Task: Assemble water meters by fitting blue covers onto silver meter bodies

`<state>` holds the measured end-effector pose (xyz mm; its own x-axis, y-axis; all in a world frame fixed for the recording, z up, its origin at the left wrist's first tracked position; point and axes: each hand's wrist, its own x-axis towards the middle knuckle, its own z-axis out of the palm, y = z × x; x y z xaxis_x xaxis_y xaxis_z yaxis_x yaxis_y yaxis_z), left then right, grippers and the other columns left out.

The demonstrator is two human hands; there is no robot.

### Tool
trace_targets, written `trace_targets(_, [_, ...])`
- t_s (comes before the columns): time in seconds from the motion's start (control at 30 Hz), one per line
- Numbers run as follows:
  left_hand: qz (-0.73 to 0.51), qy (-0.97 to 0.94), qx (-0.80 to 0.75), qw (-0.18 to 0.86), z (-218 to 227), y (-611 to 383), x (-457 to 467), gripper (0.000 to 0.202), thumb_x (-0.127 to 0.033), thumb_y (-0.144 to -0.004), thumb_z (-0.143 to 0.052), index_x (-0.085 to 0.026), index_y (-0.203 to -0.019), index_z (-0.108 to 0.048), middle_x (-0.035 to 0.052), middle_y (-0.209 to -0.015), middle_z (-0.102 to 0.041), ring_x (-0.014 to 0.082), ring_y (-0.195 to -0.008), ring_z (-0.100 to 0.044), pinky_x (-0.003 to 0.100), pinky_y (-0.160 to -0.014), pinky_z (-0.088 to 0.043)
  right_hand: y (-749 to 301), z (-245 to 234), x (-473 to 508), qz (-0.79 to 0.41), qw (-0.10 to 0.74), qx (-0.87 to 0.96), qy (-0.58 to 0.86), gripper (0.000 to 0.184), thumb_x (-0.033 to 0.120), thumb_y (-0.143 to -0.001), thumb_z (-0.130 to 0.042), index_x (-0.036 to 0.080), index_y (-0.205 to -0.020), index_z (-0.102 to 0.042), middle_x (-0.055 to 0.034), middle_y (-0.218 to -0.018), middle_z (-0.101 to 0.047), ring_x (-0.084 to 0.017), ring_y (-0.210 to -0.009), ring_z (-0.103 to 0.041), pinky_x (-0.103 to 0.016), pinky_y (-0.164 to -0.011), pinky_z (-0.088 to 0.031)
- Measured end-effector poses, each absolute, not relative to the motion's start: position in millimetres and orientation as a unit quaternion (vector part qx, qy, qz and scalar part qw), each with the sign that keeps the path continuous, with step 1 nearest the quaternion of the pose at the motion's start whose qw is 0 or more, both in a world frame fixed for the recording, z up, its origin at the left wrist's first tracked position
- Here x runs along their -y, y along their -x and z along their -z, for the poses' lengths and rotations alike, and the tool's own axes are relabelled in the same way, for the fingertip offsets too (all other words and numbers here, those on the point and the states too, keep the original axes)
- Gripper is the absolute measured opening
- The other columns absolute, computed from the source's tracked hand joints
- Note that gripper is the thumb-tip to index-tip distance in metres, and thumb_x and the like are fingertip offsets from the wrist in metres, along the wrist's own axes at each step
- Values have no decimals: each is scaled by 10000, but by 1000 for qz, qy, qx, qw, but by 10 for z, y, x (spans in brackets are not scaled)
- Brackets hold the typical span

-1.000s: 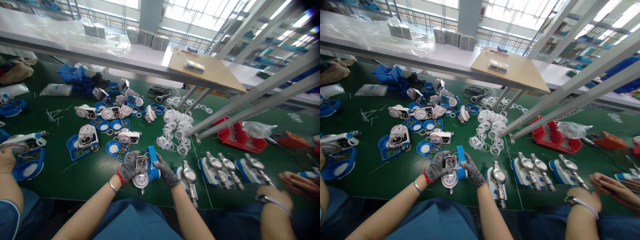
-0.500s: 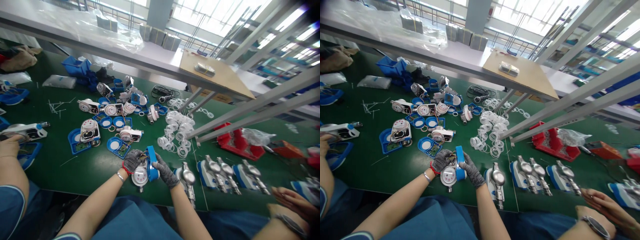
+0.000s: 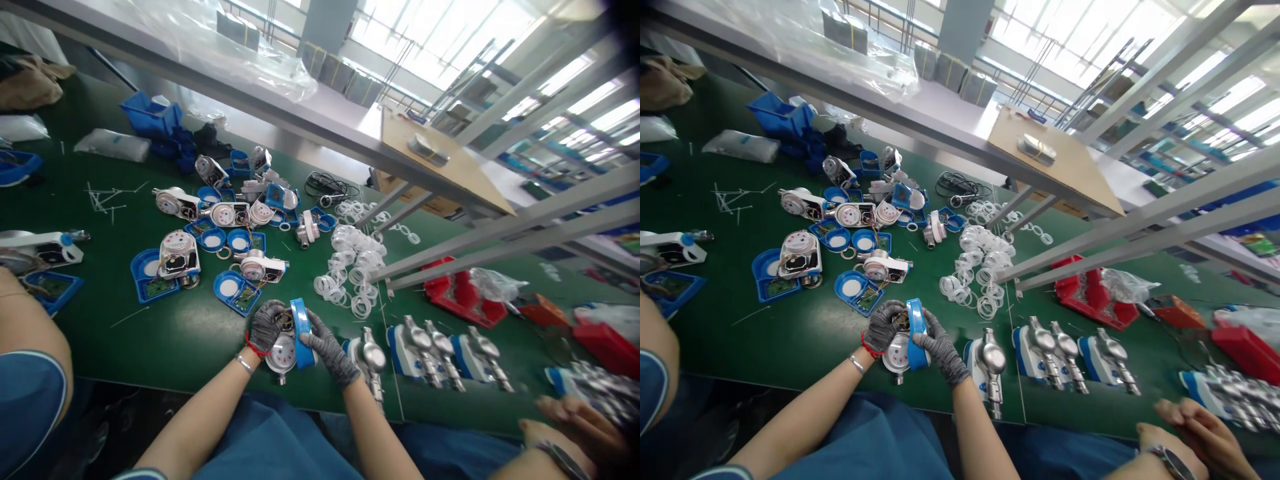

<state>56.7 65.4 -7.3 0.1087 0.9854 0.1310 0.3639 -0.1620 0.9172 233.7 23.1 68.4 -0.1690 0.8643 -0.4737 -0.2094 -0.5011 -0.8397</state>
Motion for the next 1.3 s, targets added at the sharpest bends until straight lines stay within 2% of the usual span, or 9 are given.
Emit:
trace_targets(0.13, [-387, -671, -484, 408, -42, -398, -725, 150, -310, -830, -633, -185, -900, -681, 65, -1106, -663, 176, -1039, -604, 346, -961, -513, -2303, -713, -234, -691, 377, 325, 524, 845, 389, -647, -828, 245, -1391, -453, -79, -1245, -623, -308, -1173, -561, -471, -1019, -420])
trace_targets(0.3, [-265, -779, -430, 370, -140, -245, -804, 425, -469, -722, -741, -182, -1028, -671, 84, -1161, -646, 229, -1101, -570, 407, -1022, -453, -2297, -706, -225, -669, 367, 338, 551, 908, 394, -630, -840, 245, -1427, -433, -91, -1297, -590, -314, -1201, -537, -472, -1035, -405])
trace_targets(0.37, [-242, -789, -446, 347, -151, -250, -807, 447, -479, -718, -737, -172, -1035, -663, 96, -1156, -643, 240, -1095, -568, 419, -1024, -442, -2291, -706, -223, -670, 366, 335, 552, 919, 403, -630, -838, 235, -1433, -426, -98, -1323, -574, -312, -1203, -537, -466, -1036, -408])
trace_targets(0.6, [-248, -776, -473, 335, -64, -290, -791, 217, -304, -822, -626, -194, -1009, -641, 85, -1066, -648, 213, -1046, -579, 376, -981, -471, -2253, -785, -222, -671, 366, 332, 552, 885, 415, -628, -837, 241, -1412, -467, -87, -1341, -569, -315, -1223, -526, -468, -1056, -389])
trace_targets(0.77, [-274, -745, -504, 340, 30, -302, -800, 155, -232, -829, -595, -191, -967, -653, 78, -1045, -655, 212, -1023, -588, 387, -978, -483, -2229, -811, -210, -670, 370, 330, 553, 897, 405, -625, -837, 253, -1421, -453, -82, -1334, -575, -313, -1224, -528, -473, -1060, -386])
trace_targets(0.87, [-277, -740, -506, 345, 24, -273, -827, 216, -308, -835, -605, -193, -1010, -660, 88, -1061, -653, 221, -1015, -596, 397, -966, -491, -2217, -798, -202, -664, 370, 334, 557, 897, 410, -626, -835, 261, -1423, -450, -76, -1297, -600, -316, -1209, -540, -489, -1064, -380])
trace_targets(1.07, [-256, -803, -417, 339, -185, -74, -820, 470, -449, -738, -721, -222, -1142, -642, 86, -1276, -586, 242, -1213, -511, 433, -1098, -388, -2223, -718, -194, -649, 377, 341, 566, 891, 417, -616, -845, 257, -1408, -469, -80, -1357, -554, -317, -1244, -512, -480, -1081, -365])
trace_targets(1.2, [-243, -803, -430, 334, -334, -111, -762, 549, -509, -710, -733, -213, -1162, -637, 96, -1265, -596, 261, -1201, -515, 455, -1105, -367, -2231, -645, -206, -656, 381, 340, 555, 885, 414, -643, -828, 240, -1416, -436, -93, -1357, -552, -313, -1234, -523, -484, -1064, -384])
trace_targets(1.3, [-241, -786, -480, 306, -330, -239, -710, 513, -512, -747, -702, -189, -1142, -644, 106, -1226, -620, 278, -1172, -531, 485, -1093, -369, -2228, -630, -217, -663, 378, 329, 556, 892, 409, -657, -818, 226, -1425, -403, -103, -1345, -560, -307, -1208, -544, -481, -1050, -401])
